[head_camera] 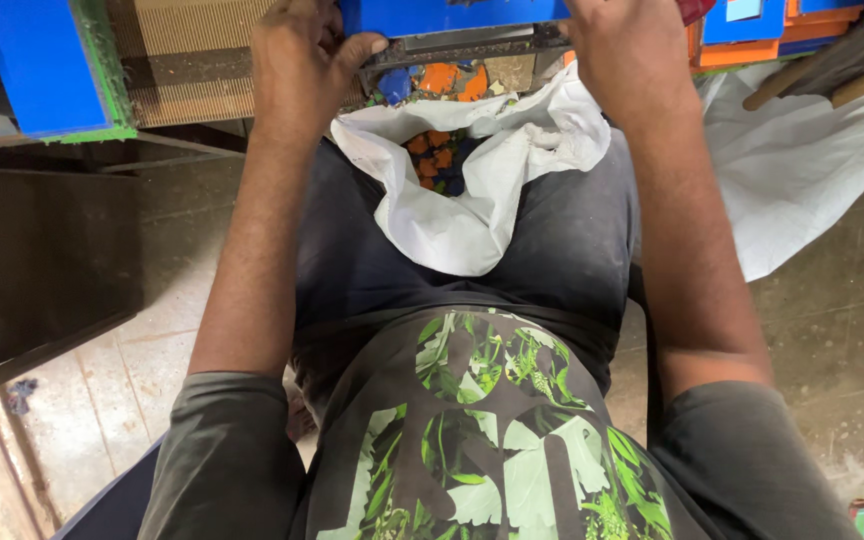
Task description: The person repeatedly places colored plastic frames under a press machine, activates the press to cut out shapes, and collects the cut pieces into a white sack. The person handles orange, red, blue, and green frames one at a time.
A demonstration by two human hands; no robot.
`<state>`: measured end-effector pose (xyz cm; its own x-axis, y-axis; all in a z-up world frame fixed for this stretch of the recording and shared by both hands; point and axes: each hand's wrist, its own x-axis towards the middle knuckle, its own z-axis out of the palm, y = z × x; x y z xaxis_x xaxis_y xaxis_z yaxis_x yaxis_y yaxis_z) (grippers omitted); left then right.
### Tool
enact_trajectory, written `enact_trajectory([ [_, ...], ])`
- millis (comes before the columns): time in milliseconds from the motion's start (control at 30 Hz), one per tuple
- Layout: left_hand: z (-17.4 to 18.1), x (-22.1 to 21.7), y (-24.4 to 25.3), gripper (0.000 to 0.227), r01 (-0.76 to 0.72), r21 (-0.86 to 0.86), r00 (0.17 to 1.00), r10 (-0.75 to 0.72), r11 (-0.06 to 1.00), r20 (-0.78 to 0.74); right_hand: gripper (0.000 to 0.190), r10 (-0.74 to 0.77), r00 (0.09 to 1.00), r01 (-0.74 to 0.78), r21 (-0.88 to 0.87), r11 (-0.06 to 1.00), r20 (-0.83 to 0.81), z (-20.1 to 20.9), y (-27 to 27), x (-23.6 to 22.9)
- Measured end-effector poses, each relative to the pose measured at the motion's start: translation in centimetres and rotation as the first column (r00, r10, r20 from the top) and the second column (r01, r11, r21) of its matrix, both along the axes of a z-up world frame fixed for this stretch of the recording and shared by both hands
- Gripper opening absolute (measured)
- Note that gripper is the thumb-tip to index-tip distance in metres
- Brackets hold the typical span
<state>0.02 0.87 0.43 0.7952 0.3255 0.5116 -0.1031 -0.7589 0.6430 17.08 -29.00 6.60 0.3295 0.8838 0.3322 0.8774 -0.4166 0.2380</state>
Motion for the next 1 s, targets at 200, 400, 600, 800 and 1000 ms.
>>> enact_trajectory([
  [200, 1.0, -0.4, 0.1, 0.042, 0.034, 0.015, 0.999, -0.034, 0.999, -0.017, 0.021, -0.010, 0.999, 0.015, -0.131, 0.991, 0.040, -1.7, 0.0, 2.1],
  [400, 0.3, -0.1, 0.1, 0.044, 0.019, 0.024, 1.000, -0.019, 1.000, 0.008, 0.020, 0.023, 0.962, 0.027, -0.180, 0.983, 0.271, -2.9, -0.5, 3.2],
  [600, 0.8, 0.3, -0.2, 0.045, 0.007, 0.021, 1.000, -0.007, 1.000, -0.007, 0.021, 0.050, 0.988, -0.032, -0.126, 0.992, 0.148, -2.6, -0.9, 3.2],
  [800, 1.7, -1.1, 0.3, 0.044, -0.003, -0.075, 0.993, -0.006, 0.997, -0.120, 0.019, 0.057, 0.973, -0.082, -0.105, 0.991, -0.225, 2.3, 1.8, 1.0],
  [1000, 2.7, -10.0, 1.9, 0.041, 0.093, -0.218, 0.875, -0.184, 0.972, -0.449, 0.032, 0.154, 0.830, -0.278, -0.158, 0.948, -0.536, 5.5, -5.3, -5.0],
])
